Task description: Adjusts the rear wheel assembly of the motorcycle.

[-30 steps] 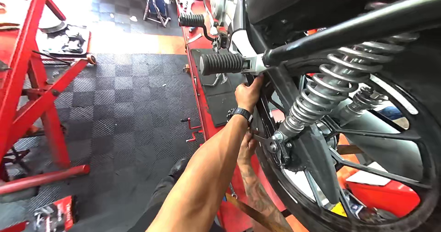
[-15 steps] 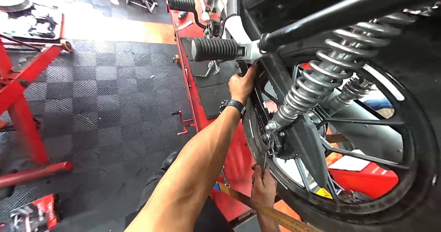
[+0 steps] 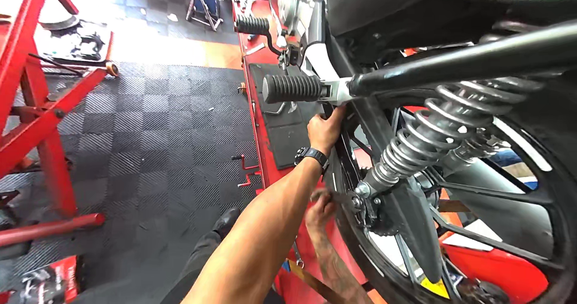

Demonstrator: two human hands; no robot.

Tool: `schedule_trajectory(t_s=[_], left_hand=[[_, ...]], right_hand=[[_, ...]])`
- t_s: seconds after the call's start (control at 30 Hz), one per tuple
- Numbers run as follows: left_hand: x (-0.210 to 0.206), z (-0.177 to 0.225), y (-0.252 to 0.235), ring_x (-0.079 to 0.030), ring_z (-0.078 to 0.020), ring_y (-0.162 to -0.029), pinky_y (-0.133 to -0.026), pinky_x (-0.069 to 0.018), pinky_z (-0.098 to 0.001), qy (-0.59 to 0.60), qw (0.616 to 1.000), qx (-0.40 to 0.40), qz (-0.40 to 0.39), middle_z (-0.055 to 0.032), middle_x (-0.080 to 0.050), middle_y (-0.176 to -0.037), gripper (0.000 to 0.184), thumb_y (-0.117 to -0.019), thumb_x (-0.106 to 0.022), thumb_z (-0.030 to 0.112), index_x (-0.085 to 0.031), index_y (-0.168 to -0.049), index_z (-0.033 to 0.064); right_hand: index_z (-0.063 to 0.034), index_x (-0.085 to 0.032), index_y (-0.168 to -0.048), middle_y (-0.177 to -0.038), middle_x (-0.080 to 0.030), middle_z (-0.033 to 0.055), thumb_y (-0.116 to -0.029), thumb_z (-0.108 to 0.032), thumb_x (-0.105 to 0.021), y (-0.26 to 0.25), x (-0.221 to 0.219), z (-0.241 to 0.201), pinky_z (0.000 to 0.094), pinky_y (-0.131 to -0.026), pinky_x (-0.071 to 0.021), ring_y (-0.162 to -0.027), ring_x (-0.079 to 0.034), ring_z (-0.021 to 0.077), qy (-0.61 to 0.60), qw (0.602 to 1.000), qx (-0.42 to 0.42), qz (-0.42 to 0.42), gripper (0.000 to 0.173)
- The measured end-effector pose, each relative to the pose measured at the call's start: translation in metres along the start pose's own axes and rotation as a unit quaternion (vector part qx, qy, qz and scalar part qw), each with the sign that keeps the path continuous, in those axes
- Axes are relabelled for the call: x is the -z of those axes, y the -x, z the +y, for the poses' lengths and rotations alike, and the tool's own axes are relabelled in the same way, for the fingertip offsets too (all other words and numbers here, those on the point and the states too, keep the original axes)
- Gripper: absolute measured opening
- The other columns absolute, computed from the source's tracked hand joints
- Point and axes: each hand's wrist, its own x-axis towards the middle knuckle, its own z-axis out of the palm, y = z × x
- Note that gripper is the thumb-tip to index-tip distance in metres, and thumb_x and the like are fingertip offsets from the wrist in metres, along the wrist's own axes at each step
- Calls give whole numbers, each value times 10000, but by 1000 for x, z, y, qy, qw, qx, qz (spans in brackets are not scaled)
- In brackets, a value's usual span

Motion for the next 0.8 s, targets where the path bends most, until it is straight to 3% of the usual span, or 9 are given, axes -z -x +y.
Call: schedule_trajectory(t_s=[0.1, 0.17, 0.27, 0.37, 0.4, 0.47, 0.57, 0.67, 0.8], left_hand=[[2, 0, -2, -694, -326, -842, -784, -554, -594, -14, 1000, 6, 1, -159, -703, -840, 647, -887, -634, 677, -715, -898, 35], [2, 2, -2, -689, -326, -835, -778, -550, -591, -20, 1000, 8, 0, -162, -698, -835, 645, -886, -638, 676, -711, -885, 35], [4, 2, -2, -686, -315, -809, -767, -548, -582, -27, 1000, 1, -2, -153, -693, -810, 633, -897, -639, 663, -703, -849, 35], [4, 3, -2, -689, -309, -798, -755, -550, -575, -26, 1000, -1, -5, -149, -694, -803, 635, -895, -643, 668, -701, -845, 38], [4, 4, -3, -690, -310, -803, -760, -552, -574, -22, 1000, -1, -4, -151, -696, -812, 639, -895, -644, 669, -703, -853, 34], [4, 2, -3, -693, -314, -820, -774, -554, -574, -13, 1000, 0, -5, -160, -700, -833, 640, -892, -650, 665, -703, -871, 27], [4, 1, -1, -692, -316, -842, -786, -551, -571, -17, 1000, 8, -7, -162, -700, -856, 644, -895, -648, 663, -700, -882, 21], [3, 3, 1, -688, -317, -834, -776, -551, -573, -12, 1000, 12, -8, -165, -695, -850, 655, -895, -640, 674, -696, -886, 21], [5, 1, 0, -696, -314, -840, -783, -557, -579, -15, 1000, 14, -10, -166, -703, -854, 652, -888, -638, 678, -707, -895, 29]], right_hand=[[8, -620, -1155, -1030, -651, 93, -1103, -281, -386, -33, -31, -18, 324, -946, -514, -1015, -625, 121, -35, 999, -35, -17, 375], [-19, -651, -1240, -1157, -687, 101, -1103, -299, -419, -37, -26, -15, 355, -1036, -497, -1132, -631, 139, -15, 998, -30, -46, 388], [-59, -706, -1162, -1069, -723, 65, -1093, -269, -405, -12, -4, 6, 413, -974, -541, -1042, -674, 157, 38, 995, -3, -87, 374], [-42, -702, -992, -787, -695, 5, -1068, -191, -418, 19, 38, -5, 341, -692, -584, -721, -671, 106, 53, 990, -41, -121, 330], [-23, -680, -984, -721, -668, -4, -1069, -186, -418, 27, 54, -11, 315, -593, -567, -622, -638, 98, 49, 988, -64, -133, 320], [-9, -652, -1032, -641, -598, -14, -1075, -218, -415, 37, 83, -26, 305, -491, -514, -518, -565, 106, 54, 982, -105, -149, 319], [-33, -656, -1066, -633, -588, -13, -1082, -258, -408, 39, 107, -45, 333, -530, -533, -532, -578, 128, 93, 969, -146, -178, 335], [-60, -658, -1026, -637, -613, -22, -1082, -283, -392, 35, 100, -46, 350, -544, -541, -550, -606, 130, 105, 969, -150, -165, 352], [-43, -638, -951, -704, -678, -13, -1076, -226, -383, 27, 72, -27, 320, -592, -575, -616, -658, 103, 68, 988, -74, -114, 338]])
